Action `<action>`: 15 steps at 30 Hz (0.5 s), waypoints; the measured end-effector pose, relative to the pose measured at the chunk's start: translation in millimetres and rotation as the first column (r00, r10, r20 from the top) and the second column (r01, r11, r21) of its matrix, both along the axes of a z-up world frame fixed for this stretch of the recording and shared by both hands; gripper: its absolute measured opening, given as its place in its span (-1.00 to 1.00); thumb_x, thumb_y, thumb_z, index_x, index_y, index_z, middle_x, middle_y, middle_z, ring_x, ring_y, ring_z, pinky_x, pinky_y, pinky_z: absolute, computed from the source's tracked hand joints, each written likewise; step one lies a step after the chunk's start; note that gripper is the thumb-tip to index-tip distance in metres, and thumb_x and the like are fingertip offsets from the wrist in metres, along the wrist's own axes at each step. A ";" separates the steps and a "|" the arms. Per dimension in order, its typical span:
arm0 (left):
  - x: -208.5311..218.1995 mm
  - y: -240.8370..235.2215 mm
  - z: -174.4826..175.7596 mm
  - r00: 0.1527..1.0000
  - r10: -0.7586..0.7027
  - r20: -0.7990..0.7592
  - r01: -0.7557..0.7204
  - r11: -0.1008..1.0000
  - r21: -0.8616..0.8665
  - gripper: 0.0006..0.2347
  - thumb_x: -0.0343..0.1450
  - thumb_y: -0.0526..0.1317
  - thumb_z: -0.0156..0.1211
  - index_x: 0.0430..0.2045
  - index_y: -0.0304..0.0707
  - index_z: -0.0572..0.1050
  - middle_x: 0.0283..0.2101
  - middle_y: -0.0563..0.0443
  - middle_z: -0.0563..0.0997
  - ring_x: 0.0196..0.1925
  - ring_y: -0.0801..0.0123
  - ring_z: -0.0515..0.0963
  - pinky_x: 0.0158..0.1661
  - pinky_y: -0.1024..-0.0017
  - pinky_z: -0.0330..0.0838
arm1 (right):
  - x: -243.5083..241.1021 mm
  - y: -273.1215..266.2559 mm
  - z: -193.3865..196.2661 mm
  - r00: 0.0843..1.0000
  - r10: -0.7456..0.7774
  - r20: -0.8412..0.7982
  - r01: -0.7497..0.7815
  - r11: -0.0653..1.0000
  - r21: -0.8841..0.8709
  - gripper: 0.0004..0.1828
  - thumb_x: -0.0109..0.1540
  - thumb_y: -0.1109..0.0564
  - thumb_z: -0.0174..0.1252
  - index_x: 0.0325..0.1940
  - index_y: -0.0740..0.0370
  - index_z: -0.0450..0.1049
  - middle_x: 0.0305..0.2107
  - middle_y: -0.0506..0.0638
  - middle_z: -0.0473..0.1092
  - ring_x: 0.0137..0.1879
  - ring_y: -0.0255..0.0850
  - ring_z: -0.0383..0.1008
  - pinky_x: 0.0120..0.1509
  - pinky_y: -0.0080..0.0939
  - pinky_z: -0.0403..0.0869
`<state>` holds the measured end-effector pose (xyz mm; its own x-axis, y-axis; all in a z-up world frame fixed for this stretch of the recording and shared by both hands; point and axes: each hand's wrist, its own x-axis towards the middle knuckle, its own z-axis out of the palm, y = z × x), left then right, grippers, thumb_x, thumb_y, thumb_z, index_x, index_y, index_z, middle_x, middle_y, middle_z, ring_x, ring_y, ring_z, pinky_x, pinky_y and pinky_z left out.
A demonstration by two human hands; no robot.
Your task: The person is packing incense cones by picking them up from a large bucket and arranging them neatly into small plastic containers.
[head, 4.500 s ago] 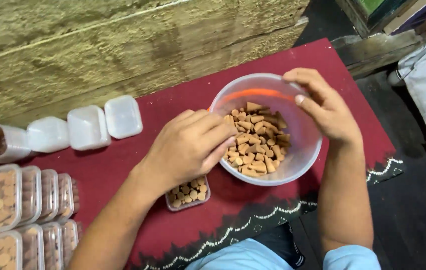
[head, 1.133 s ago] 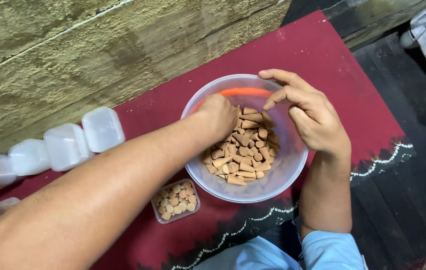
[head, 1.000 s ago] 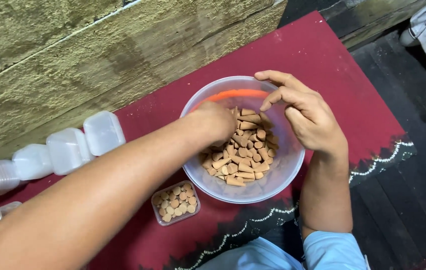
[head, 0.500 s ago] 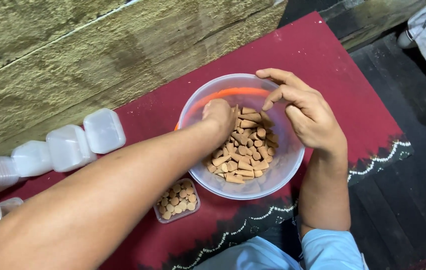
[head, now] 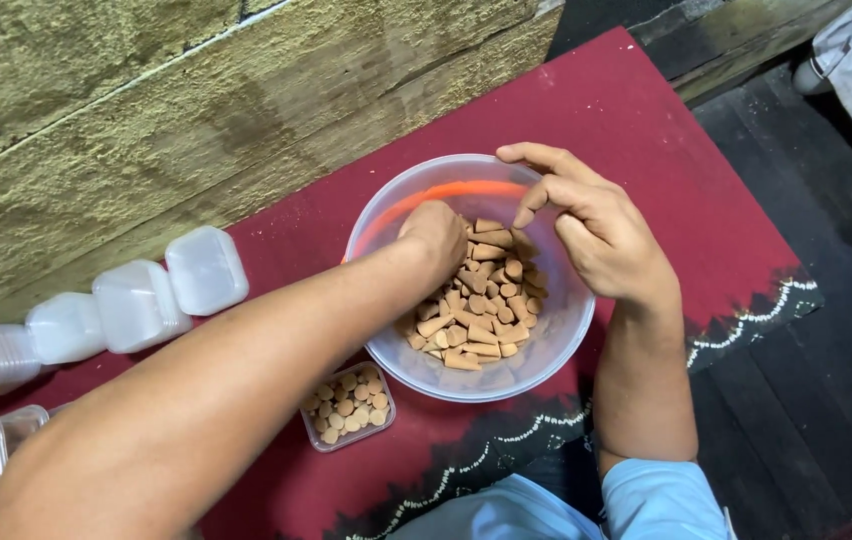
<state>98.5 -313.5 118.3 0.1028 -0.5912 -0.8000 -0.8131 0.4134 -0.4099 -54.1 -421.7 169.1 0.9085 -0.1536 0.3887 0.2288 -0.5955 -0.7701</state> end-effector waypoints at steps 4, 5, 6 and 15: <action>4.2 6.4 31.9 0.999 -0.028 0.037 0.031 0.996 -0.089 -0.80 0.60 -0.15 0.03 -0.19 -0.14 0.64 -0.20 0.07 0.75 -0.30 0.36 0.71 -0.34 0.39 0.57 | -0.1 -0.1 0.6 1.000 0.009 0.017 -0.009 1.000 0.014 -0.55 0.01 0.48 -0.34 -0.27 0.27 0.44 0.29 0.27 0.29 0.46 0.12 0.30 0.60 0.09 0.26; 5.8 7.7 42.9 1.000 0.019 0.012 -0.017 0.984 -0.178 -0.82 0.58 -0.15 0.06 -0.21 -0.05 0.65 -0.25 0.22 0.73 -0.32 0.41 0.70 -0.39 0.43 0.52 | -0.1 -0.1 0.9 1.000 0.006 0.009 -0.006 1.000 0.000 -0.56 0.02 0.47 -0.33 -0.27 0.26 0.45 0.30 0.26 0.29 0.47 0.12 0.29 0.60 0.10 0.25; 7.5 10.1 53.6 0.997 0.069 -0.018 -0.071 0.962 -0.265 -0.84 0.56 -0.14 0.09 -0.24 0.03 0.66 -0.30 0.36 0.71 -0.34 0.46 0.69 -0.44 0.47 0.47 | 0.6 0.1 1.3 1.000 0.008 0.000 -0.008 1.000 -0.013 -0.57 0.03 0.46 -0.32 -0.27 0.25 0.45 0.30 0.25 0.30 0.47 0.11 0.29 0.61 0.11 0.24; 0.1 9.5 64.3 0.963 0.090 -0.253 -0.163 0.946 -0.282 -0.86 0.54 -0.18 0.08 -0.18 0.11 0.63 -0.16 0.28 0.71 -0.14 0.30 0.72 -0.27 0.30 0.56 | -0.1 1.7 1.1 1.000 -0.018 -0.017 0.017 1.000 -0.018 -0.57 0.03 0.44 -0.32 -0.28 0.24 0.46 0.30 0.23 0.31 0.47 0.10 0.29 0.59 0.12 0.25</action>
